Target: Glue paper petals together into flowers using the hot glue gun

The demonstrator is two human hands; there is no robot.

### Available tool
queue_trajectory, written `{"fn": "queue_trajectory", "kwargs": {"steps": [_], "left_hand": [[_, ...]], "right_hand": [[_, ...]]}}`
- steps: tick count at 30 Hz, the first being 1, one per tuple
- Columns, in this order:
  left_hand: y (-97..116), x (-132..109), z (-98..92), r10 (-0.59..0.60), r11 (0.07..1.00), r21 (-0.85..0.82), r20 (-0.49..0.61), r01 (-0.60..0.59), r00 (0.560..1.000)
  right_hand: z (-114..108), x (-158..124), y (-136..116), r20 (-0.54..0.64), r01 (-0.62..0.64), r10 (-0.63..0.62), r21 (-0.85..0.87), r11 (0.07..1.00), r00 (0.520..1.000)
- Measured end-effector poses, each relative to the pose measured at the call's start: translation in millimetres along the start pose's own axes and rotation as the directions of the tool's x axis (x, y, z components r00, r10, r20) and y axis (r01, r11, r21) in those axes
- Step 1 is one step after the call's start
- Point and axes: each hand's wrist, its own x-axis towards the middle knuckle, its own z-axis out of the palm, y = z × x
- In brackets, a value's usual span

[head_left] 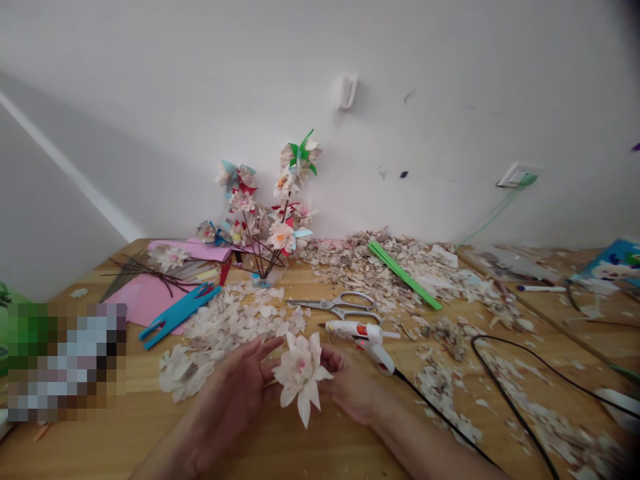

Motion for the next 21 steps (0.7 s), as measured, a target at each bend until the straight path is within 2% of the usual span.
{"fn": "queue_trajectory", "kwargs": {"steps": [3,6,9,13,16,18,20,21], "left_hand": [[2.4,0.8,-5.9,-0.021,0.995,-0.096,0.074,0.028,0.997],[3.9,0.9,-9.2,-0.028,0.989,-0.141,0.145,0.048,0.989],[4.4,0.4,-10.0,-0.032,0.986,-0.155,0.207,0.065,0.978],[3.9,0.3,-10.4,-0.024,0.979,-0.192,0.208,0.064,0.978],[3.5,2.1,-11.2,-0.046,0.985,-0.164,0.096,0.061,0.994],[5.3,3.8,-12.2,-0.022,0.994,-0.108,-0.047,0.017,0.999],[10.4,5.1,-14.2,0.123,0.991,-0.019,-0.235,-0.131,0.964],[14.5,5.4,-15.9,0.234,0.972,0.045,-0.327,-0.233,0.915]], "right_hand": [[0.5,-2.0,-2.8,-0.065,0.173,-0.19,-0.206,0.963,0.98],[1.5,-7.6,-6.2,-0.051,0.266,-0.325,-0.461,0.846,0.944],[3.6,-13.4,-10.7,0.016,0.313,-0.421,-0.693,0.65,0.907],[5.2,-16.2,-15.6,0.125,0.376,-0.577,-0.863,0.338,0.807],[4.4,-16.7,-16.7,0.151,0.379,-0.644,-0.896,0.232,0.75],[3.4,-17.6,-16.1,0.155,0.387,-0.67,-0.898,0.212,0.726],[2.0,-18.4,-14.9,0.153,0.396,-0.685,-0.894,0.212,0.713],[1.3,-18.5,-14.4,0.145,0.397,-0.692,-0.892,0.218,0.707]]}}
